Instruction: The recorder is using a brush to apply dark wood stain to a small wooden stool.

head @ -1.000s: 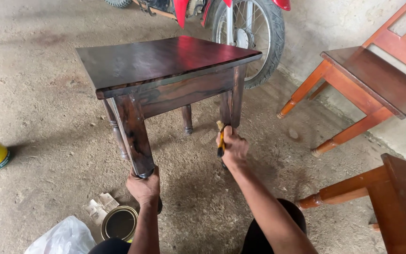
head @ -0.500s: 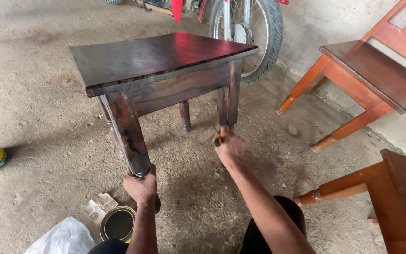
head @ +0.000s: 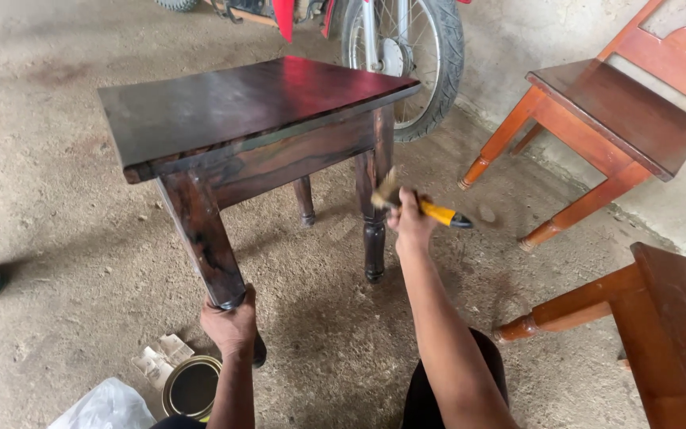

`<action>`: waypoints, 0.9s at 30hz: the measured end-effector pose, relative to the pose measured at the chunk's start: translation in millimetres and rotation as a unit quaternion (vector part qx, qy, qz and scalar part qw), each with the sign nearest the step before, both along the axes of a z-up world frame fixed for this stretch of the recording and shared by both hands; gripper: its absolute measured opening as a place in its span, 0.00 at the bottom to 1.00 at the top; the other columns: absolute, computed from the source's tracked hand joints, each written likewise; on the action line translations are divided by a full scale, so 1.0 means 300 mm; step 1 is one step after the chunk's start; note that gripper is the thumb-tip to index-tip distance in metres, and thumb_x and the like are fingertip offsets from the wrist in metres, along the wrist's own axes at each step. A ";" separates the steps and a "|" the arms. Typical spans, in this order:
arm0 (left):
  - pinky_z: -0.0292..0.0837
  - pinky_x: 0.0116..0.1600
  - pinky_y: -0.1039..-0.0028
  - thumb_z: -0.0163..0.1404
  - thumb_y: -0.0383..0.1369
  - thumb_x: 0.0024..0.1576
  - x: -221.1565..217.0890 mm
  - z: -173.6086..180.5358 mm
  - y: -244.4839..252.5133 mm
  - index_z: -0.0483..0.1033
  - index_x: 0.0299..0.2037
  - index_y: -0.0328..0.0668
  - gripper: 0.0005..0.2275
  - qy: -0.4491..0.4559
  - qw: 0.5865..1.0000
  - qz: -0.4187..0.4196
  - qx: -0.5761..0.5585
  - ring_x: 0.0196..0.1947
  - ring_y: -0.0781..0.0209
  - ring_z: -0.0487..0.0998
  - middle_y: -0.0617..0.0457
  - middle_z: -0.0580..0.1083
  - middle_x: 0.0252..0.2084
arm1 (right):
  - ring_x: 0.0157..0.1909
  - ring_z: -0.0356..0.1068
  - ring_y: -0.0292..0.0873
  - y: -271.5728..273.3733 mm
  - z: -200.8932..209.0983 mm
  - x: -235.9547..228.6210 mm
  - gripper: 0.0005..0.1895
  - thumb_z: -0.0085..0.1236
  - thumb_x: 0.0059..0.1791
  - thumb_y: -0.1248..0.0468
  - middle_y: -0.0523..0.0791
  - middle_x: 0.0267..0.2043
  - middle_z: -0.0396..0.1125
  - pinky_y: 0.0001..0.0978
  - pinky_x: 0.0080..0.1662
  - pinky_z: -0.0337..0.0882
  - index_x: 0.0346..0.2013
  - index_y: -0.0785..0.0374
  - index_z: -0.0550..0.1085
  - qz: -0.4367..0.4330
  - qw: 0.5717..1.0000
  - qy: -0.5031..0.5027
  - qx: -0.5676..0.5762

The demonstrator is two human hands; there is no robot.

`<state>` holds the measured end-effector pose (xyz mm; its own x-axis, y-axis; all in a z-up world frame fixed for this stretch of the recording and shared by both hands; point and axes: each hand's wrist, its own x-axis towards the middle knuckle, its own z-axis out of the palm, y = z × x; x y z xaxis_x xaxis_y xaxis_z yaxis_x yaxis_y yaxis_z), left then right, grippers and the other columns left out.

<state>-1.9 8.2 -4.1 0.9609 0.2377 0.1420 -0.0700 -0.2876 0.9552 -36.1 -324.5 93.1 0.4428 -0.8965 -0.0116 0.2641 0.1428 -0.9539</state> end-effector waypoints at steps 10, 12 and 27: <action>0.73 0.41 0.69 0.67 0.30 0.48 -0.010 -0.029 0.078 0.80 0.37 0.34 0.12 0.079 0.954 -0.186 -0.220 0.34 0.65 0.77 0.54 0.80 0.34 | 0.17 0.58 0.33 -0.079 -0.144 -0.084 0.11 0.64 0.48 0.61 0.41 0.23 0.62 0.23 0.20 0.59 0.36 0.58 0.68 0.012 0.991 -0.027 0.132; 0.75 0.43 0.69 0.67 0.30 0.46 0.007 -0.060 0.095 0.80 0.39 0.35 0.13 0.065 0.956 -0.210 -0.195 0.35 0.64 0.79 0.53 0.80 0.35 | 0.18 0.58 0.32 -0.071 -0.088 -0.063 0.12 0.65 0.48 0.62 0.40 0.25 0.63 0.23 0.21 0.61 0.36 0.57 0.68 0.020 0.993 -0.067 0.096; 0.83 0.48 0.65 0.68 0.26 0.45 -0.138 -0.153 0.043 0.74 0.52 0.39 0.24 0.161 0.910 -0.368 -0.102 0.43 0.60 0.84 0.51 0.79 0.44 | 0.22 0.65 0.36 -0.069 0.006 -0.155 0.07 0.58 0.54 0.63 0.44 0.29 0.66 0.27 0.25 0.67 0.39 0.62 0.69 0.034 0.997 -0.054 0.052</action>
<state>-43.2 21.0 -50.2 0.8544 -0.4975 -0.1502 0.1209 -0.0907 0.9885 -82.7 -345.1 95.0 0.5070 -0.8604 -0.0519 0.3508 0.2610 -0.8993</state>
